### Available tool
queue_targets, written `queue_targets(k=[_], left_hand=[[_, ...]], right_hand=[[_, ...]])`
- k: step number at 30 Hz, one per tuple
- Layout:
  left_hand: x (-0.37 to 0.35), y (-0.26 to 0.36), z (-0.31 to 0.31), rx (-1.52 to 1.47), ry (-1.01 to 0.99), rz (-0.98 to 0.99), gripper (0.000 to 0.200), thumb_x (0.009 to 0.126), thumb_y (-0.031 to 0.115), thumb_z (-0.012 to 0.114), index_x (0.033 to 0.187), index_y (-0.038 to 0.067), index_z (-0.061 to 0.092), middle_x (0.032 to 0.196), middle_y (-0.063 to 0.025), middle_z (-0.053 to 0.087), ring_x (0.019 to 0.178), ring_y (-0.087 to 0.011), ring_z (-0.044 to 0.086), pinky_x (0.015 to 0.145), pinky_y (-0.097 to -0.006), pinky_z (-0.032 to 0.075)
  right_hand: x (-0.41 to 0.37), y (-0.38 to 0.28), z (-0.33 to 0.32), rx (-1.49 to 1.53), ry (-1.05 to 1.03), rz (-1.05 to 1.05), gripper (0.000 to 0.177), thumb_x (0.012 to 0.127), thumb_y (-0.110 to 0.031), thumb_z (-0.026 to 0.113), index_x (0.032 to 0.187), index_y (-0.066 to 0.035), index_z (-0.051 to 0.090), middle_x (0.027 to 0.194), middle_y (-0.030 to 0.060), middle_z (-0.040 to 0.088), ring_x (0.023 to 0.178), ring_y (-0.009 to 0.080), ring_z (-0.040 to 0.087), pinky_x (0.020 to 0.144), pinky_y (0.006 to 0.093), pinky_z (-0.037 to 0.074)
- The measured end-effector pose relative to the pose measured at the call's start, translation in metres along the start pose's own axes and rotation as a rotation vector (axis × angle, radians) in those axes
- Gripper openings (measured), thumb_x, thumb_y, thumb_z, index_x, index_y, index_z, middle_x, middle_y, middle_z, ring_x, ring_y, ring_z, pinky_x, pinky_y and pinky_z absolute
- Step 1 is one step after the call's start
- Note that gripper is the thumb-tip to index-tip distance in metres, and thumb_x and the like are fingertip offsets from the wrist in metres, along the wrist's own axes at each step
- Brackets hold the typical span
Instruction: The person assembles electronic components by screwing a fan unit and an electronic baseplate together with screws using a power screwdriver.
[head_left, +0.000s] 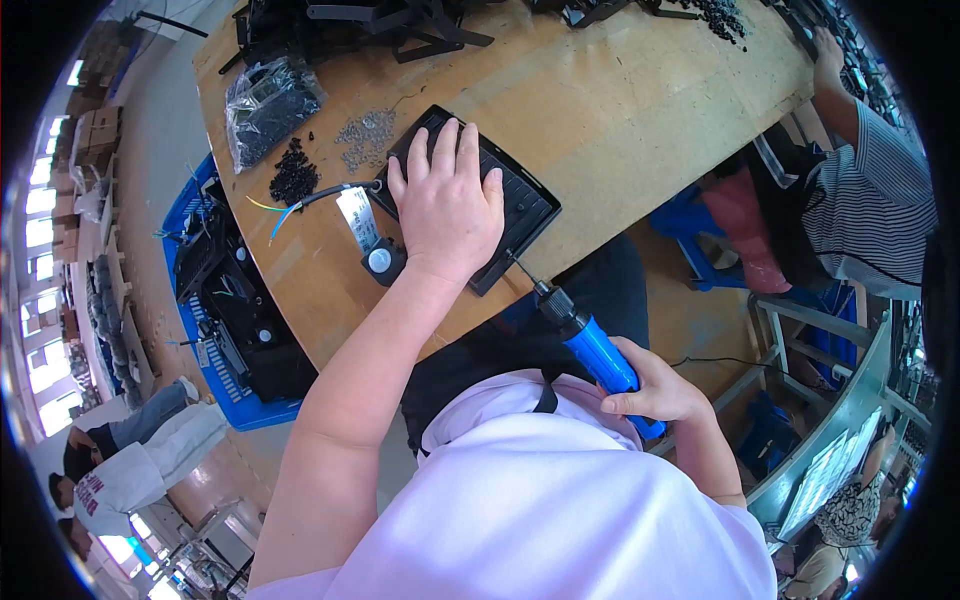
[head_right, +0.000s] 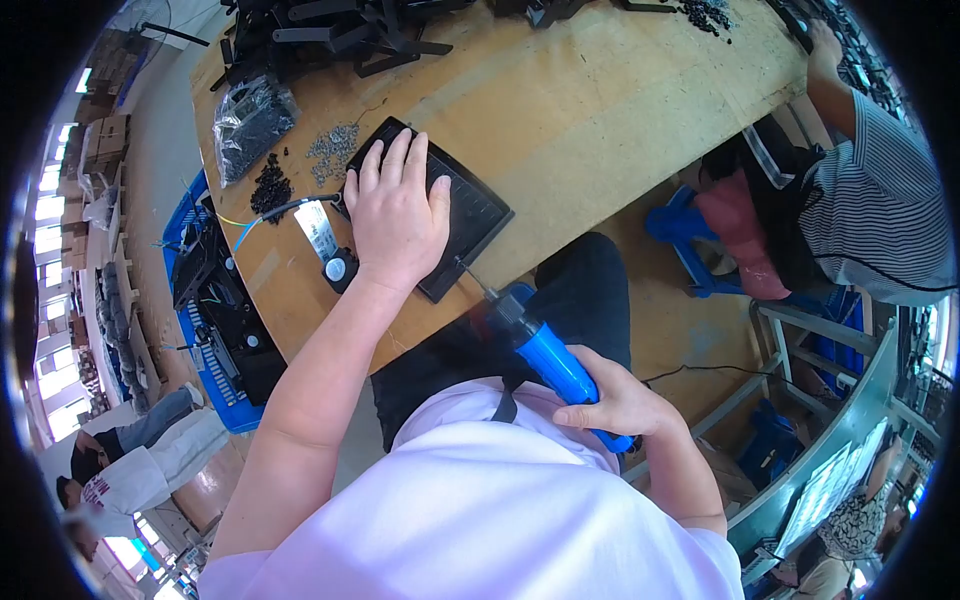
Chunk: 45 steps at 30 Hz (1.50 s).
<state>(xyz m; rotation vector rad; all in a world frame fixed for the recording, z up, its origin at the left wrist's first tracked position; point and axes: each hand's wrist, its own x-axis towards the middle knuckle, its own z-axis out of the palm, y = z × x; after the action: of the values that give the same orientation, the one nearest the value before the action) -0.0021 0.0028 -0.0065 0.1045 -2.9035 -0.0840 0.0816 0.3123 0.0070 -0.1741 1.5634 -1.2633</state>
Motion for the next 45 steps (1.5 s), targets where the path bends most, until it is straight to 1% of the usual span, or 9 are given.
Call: queue_targets(k=[2,17,20,23,29,38,41,42,45], left_hand=[[0.0,0.0,0.0,0.004,-0.003,0.002,0.055,0.099,0.034,0.056,0.146,0.007,0.05,0.15,-0.0122,0.049,0.14,-0.0356,0.041,0.116,-0.059,0.029],[0.0,0.001,-0.003,-0.019,0.013,0.02,0.054,0.097,0.03,0.059,0.144,0.005,0.051,0.146,-0.012,0.052,0.137,-0.0366,0.043,0.115,-0.056,0.031],[0.0,0.001,-0.004,-0.037,0.015,0.027,0.053,0.097,0.028,0.059,0.143,0.003,0.052,0.145,-0.0123,0.052,0.134,-0.0377,0.044,0.114,-0.0536,0.031],[0.0,0.001,-0.005,-0.042,0.016,0.03,0.053,0.096,0.026,0.059,0.143,0.003,0.052,0.144,-0.0123,0.053,0.133,-0.0383,0.043,0.112,-0.0521,0.032],[0.002,0.002,-0.006,-0.076,-0.003,0.019,0.052,0.094,0.024,0.06,0.141,0.0,0.054,0.144,-0.0135,0.052,0.133,-0.0394,0.043,0.109,-0.0513,0.033],[0.006,0.002,-0.005,-0.057,0.007,0.025,0.053,0.094,0.023,0.061,0.141,0.0,0.054,0.142,-0.0145,0.054,0.131,-0.0398,0.046,0.108,-0.0504,0.036],[0.006,0.004,-0.005,-0.043,0.014,0.021,0.052,0.095,0.024,0.06,0.142,0.001,0.053,0.142,-0.0143,0.054,0.131,-0.0393,0.046,0.108,-0.0507,0.036],[0.006,0.003,-0.001,-0.06,0.045,0.029,0.054,0.091,0.024,0.064,0.139,0.0,0.055,0.14,-0.0139,0.054,0.13,-0.0413,0.044,0.106,-0.0512,0.034],[0.007,0.004,-0.004,-0.064,0.06,0.023,0.056,0.091,0.025,0.064,0.141,0.002,0.053,0.14,-0.0131,0.054,0.13,-0.0405,0.045,0.106,-0.0511,0.035]], right_hand=[[0.002,0.006,0.002,0.013,0.02,-0.039,0.094,0.074,-0.048,0.089,0.142,0.0,0.045,0.102,0.0099,0.065,0.097,0.0201,0.063,0.09,0.0337,0.05],[0.003,0.002,-0.001,0.109,-0.012,-0.017,0.091,0.074,-0.045,0.09,0.139,0.001,0.046,0.102,0.0088,0.065,0.094,0.0173,0.063,0.087,0.032,0.051],[0.001,-0.011,-0.003,0.061,-0.049,0.075,0.095,0.074,-0.053,0.086,0.143,-0.001,0.046,0.123,0.0166,0.061,0.116,0.0293,0.058,0.1,0.0392,0.046],[0.004,-0.014,-0.004,0.076,-0.055,0.123,0.086,0.075,-0.045,0.087,0.138,-0.001,0.049,0.114,0.0141,0.063,0.106,0.0262,0.062,0.094,0.0373,0.049],[0.012,-0.013,-0.016,0.351,-0.198,0.206,0.069,0.08,-0.022,0.085,0.134,-0.003,0.046,0.093,0.0089,0.064,0.07,0.016,0.064,0.068,0.0326,0.053],[0.025,-0.007,-0.034,0.662,-0.444,0.257,0.069,0.082,-0.02,0.084,0.136,-0.004,0.044,0.085,0.0073,0.061,0.061,0.016,0.063,0.059,0.0322,0.054],[0.024,-0.005,-0.035,0.667,-0.439,0.226,0.071,0.082,-0.022,0.084,0.137,-0.004,0.043,0.083,0.0074,0.061,0.06,0.0157,0.062,0.058,0.0312,0.053],[0.023,-0.008,-0.034,0.691,-0.442,0.215,0.073,0.081,-0.025,0.085,0.137,-0.003,0.043,0.082,0.0071,0.06,0.061,0.0153,0.061,0.058,0.0305,0.052],[0.018,-0.012,-0.027,0.7,-0.371,0.19,0.074,0.076,-0.025,0.088,0.132,-0.002,0.046,0.083,0.0097,0.062,0.061,0.0174,0.062,0.054,0.032,0.052]])
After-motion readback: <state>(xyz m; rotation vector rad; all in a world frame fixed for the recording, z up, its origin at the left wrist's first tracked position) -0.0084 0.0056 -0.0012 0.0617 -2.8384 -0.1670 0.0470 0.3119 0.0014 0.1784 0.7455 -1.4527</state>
